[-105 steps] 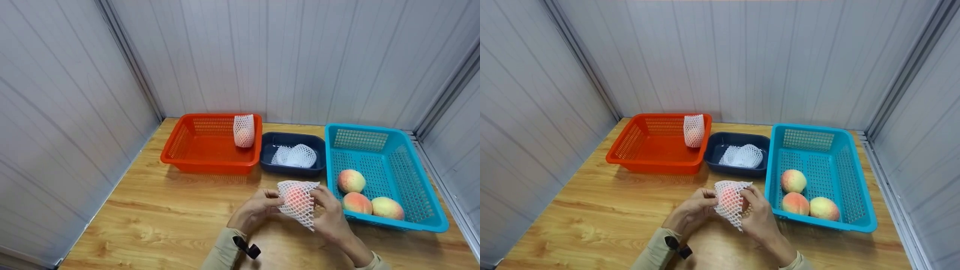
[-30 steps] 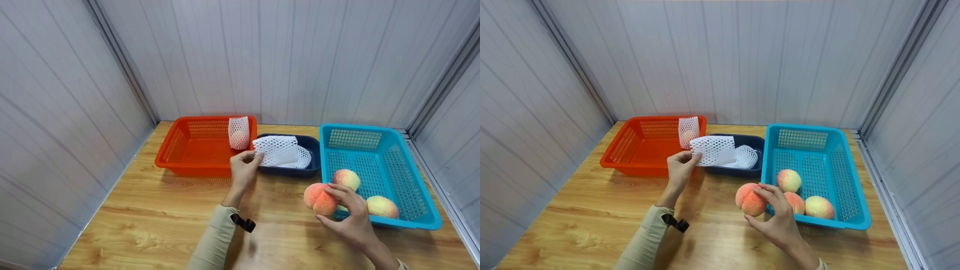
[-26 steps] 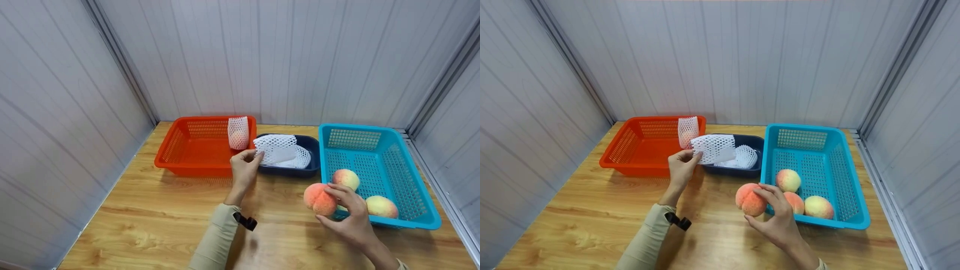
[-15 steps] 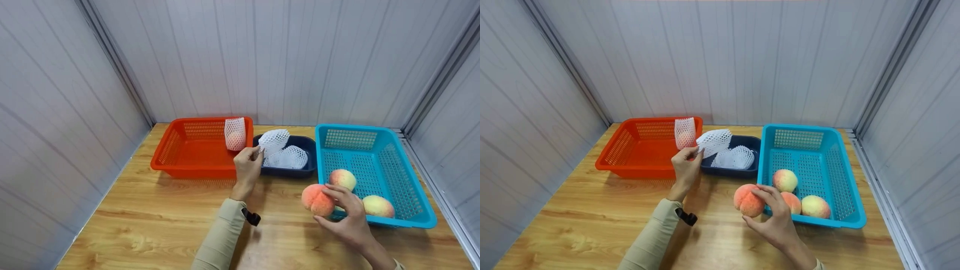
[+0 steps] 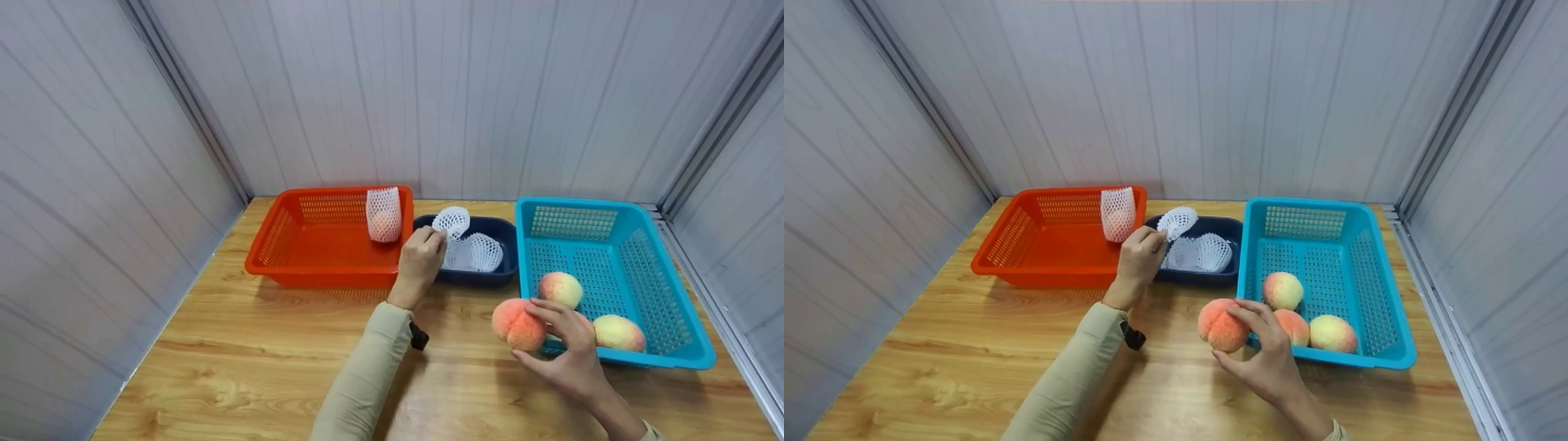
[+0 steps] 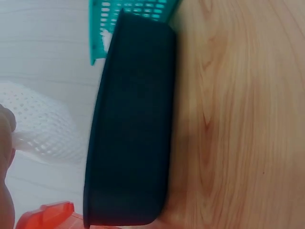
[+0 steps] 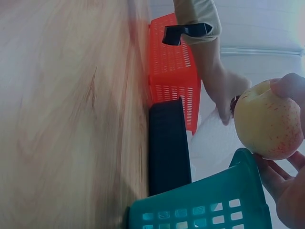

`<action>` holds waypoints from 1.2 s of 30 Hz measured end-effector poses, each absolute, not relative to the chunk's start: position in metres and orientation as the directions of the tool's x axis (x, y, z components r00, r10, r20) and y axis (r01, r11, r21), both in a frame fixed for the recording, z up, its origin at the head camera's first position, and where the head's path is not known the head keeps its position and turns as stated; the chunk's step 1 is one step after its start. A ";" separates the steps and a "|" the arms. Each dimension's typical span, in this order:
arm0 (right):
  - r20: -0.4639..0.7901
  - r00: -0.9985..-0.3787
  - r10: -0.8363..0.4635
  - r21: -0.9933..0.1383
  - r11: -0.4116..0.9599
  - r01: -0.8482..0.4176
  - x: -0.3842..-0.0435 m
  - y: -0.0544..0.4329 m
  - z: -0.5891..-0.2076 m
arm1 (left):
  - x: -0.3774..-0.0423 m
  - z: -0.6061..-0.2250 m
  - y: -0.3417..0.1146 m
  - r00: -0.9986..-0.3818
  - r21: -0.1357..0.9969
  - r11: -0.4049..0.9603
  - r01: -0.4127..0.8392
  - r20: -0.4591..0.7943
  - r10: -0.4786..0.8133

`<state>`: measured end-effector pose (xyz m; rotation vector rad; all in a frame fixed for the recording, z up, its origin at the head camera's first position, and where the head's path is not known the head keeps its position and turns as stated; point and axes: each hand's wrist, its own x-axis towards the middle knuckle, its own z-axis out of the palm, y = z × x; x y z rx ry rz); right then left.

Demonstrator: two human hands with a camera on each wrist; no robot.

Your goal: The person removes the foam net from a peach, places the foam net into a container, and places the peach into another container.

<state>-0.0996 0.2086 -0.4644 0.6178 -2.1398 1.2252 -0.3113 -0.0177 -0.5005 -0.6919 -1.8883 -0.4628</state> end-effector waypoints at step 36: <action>0.716 -0.691 -0.095 -0.599 0.424 -0.679 -0.102 0.211 -0.472 | -0.309 -0.510 0.009 -0.855 0.192 0.846 0.498 0.274 0.441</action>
